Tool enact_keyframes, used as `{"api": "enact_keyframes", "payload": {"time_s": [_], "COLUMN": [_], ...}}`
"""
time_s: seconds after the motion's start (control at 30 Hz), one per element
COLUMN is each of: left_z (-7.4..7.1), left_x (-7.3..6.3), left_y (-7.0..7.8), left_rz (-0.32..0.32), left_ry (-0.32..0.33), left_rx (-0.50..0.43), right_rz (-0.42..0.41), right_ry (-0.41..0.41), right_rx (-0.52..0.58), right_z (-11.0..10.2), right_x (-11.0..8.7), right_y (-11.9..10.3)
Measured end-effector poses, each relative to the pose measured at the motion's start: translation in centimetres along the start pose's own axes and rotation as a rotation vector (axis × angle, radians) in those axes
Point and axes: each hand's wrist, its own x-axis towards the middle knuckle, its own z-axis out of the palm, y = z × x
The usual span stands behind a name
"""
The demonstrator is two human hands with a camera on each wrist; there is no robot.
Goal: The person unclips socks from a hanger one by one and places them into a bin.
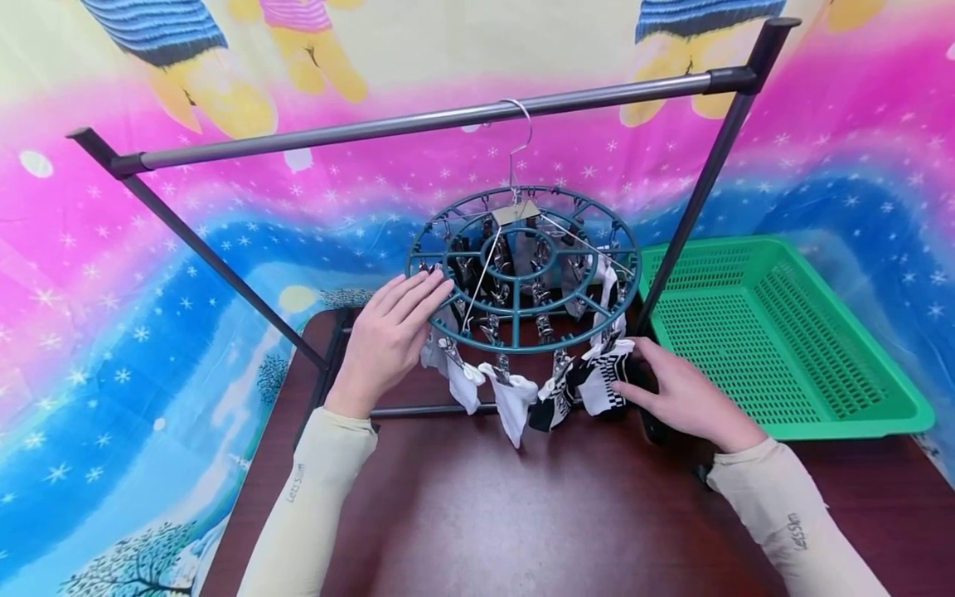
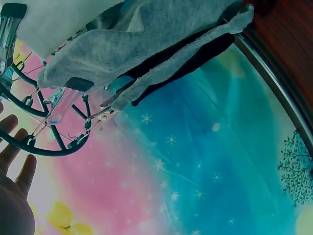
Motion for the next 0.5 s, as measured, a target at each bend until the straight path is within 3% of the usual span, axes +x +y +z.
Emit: {"api": "enact_keyframes", "payload": {"time_s": [0.5], "left_z": [0.0], "left_x": [-0.5], "left_y": [-0.2], "left_rz": [0.005], "left_ry": [-0.016], "left_rx": [0.022], "right_rz": [-0.045], "right_ry": [0.045], "right_rx": [0.046], "right_z": [2.0], "right_x": [1.0], "right_y": [-0.2]}}
